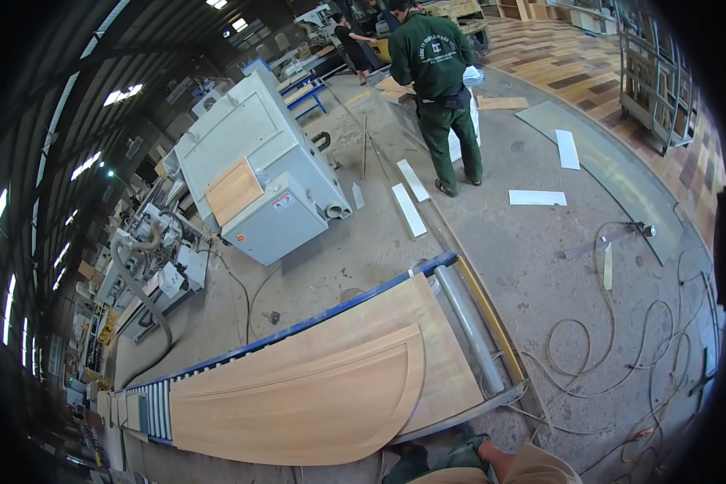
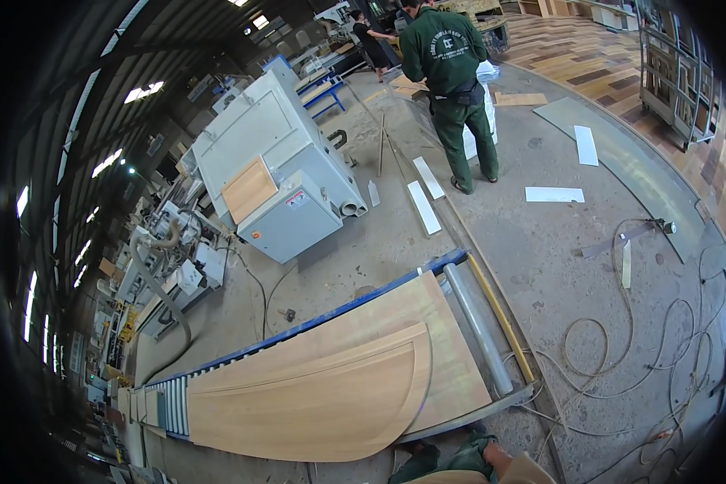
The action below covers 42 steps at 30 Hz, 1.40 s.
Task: Marking lines on wooden furniture panels with a pencil and moving them along a roller conveyor.
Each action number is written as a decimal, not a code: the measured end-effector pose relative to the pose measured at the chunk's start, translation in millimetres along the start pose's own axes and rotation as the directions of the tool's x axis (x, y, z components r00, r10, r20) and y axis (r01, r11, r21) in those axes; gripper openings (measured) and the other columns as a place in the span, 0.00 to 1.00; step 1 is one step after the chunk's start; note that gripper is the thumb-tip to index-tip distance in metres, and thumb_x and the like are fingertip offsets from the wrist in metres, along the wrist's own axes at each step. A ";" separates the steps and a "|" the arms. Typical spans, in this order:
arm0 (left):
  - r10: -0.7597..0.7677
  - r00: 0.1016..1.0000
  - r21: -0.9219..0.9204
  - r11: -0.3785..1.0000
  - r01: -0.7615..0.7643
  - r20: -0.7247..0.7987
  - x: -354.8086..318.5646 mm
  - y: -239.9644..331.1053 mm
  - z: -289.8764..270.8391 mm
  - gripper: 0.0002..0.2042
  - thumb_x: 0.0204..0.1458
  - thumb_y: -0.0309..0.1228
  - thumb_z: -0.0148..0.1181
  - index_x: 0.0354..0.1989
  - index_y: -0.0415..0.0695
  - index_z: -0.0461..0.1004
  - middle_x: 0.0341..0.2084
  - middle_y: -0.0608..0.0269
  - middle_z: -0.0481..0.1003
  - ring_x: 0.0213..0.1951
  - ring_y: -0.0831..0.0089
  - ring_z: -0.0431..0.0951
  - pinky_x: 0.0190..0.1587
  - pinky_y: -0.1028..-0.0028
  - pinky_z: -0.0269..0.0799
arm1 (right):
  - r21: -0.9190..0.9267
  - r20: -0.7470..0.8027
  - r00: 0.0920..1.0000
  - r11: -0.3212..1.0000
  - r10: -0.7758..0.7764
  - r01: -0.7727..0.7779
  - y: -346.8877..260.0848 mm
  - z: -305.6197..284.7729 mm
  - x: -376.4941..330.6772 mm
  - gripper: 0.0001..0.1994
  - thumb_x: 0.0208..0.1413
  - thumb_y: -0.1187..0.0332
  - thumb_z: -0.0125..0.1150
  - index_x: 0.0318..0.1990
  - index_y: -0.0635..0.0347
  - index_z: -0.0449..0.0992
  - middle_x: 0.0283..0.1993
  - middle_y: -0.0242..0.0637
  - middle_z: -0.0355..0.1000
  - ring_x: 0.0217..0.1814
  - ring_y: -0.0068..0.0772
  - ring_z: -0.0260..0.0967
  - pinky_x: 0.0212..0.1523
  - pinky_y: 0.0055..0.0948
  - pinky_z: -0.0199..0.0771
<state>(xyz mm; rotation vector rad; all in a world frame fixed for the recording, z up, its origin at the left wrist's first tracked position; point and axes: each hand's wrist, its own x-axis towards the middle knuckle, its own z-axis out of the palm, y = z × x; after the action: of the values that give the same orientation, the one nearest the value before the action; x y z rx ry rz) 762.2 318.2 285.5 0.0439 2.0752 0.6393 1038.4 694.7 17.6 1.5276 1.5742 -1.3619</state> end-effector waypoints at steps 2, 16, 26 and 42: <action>0.004 0.999 -0.034 0.999 -0.003 0.038 5.7 10.6 3.9 0.27 0.66 0.51 0.53 0.66 0.46 0.71 0.50 0.52 0.81 0.48 0.64 0.80 0.50 0.63 0.75 | -0.231 -0.035 0.972 0.948 -0.233 0.219 18.5 -9.4 9.3 0.24 0.56 0.52 0.57 0.54 0.57 0.81 0.57 0.53 0.78 0.57 0.59 0.78 0.58 0.53 0.77; 0.068 0.968 0.022 0.997 -0.075 0.240 66.1 108.5 -31.3 0.23 0.64 0.46 0.56 0.60 0.44 0.74 0.46 0.55 0.82 0.46 0.67 0.80 0.49 0.64 0.75 | -0.039 0.750 0.465 0.670 -0.471 0.741 5.0 -171.6 -162.0 0.13 0.53 0.64 0.67 0.46 0.53 0.81 0.37 0.33 0.79 0.41 0.29 0.76 0.43 0.36 0.75; 0.060 0.951 0.008 0.998 -0.065 0.305 51.1 187.7 -62.1 0.19 0.63 0.43 0.59 0.55 0.42 0.76 0.44 0.58 0.82 0.44 0.69 0.79 0.48 0.65 0.75 | 0.232 0.721 0.474 0.821 -0.505 0.522 48.5 -142.2 -152.5 0.21 0.56 0.67 0.64 0.58 0.57 0.77 0.42 0.25 0.78 0.41 0.23 0.71 0.44 0.34 0.75; -0.418 0.908 -0.993 0.117 0.033 -0.019 -252.1 -48.2 152.6 0.15 0.61 0.38 0.63 0.48 0.39 0.80 0.40 0.61 0.83 0.42 0.73 0.79 0.47 0.66 0.75 | -0.425 0.904 0.256 0.677 0.341 0.601 -252.9 -98.4 -51.4 0.26 0.59 0.67 0.63 0.66 0.58 0.74 0.49 0.26 0.79 0.43 0.22 0.73 0.42 0.26 0.74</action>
<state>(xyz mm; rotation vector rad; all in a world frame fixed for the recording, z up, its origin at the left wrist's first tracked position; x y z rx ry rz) 1036.5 272.4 394.2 -1.2329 1.4115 1.8032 834.2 804.9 167.5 -0.1693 1.0817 -1.0823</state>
